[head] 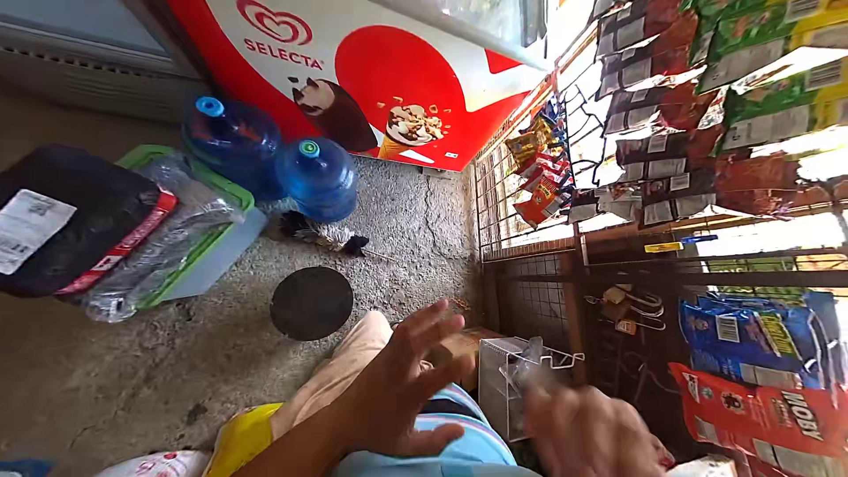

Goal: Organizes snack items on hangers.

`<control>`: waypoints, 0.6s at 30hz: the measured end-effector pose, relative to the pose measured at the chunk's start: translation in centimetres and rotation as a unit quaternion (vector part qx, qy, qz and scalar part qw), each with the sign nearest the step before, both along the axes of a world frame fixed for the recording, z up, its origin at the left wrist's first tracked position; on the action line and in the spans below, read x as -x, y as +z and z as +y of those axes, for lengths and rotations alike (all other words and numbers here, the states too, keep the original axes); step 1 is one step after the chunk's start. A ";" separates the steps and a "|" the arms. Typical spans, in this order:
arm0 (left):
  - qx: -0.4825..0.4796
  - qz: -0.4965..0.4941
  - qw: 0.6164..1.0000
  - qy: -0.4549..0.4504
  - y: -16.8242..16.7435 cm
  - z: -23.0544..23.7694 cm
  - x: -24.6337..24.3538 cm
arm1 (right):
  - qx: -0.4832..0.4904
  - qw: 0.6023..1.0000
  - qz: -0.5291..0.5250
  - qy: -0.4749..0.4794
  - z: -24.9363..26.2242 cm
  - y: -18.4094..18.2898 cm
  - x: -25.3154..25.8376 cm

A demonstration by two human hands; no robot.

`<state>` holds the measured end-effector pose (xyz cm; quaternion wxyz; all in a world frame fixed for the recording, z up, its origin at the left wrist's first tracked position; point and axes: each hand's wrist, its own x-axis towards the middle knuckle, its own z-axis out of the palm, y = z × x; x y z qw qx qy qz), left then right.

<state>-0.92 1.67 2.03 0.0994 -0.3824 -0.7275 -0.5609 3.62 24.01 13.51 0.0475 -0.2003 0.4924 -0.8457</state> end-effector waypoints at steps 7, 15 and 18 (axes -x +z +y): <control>0.133 0.119 0.983 0.051 -0.7 4.7 3.8 | -0.180 0.957 -0.208 0.086 -1.6 -3.5 6.5; 0.227 0.069 0.971 0.015 -4.3 8.3 16.0 | 0.011 0.897 -0.438 0.055 0.9 -10.4 15.9; 0.213 0.047 0.975 -0.037 -4.8 10.0 23.7 | 0.008 0.901 -0.434 0.012 2.2 -10.8 22.5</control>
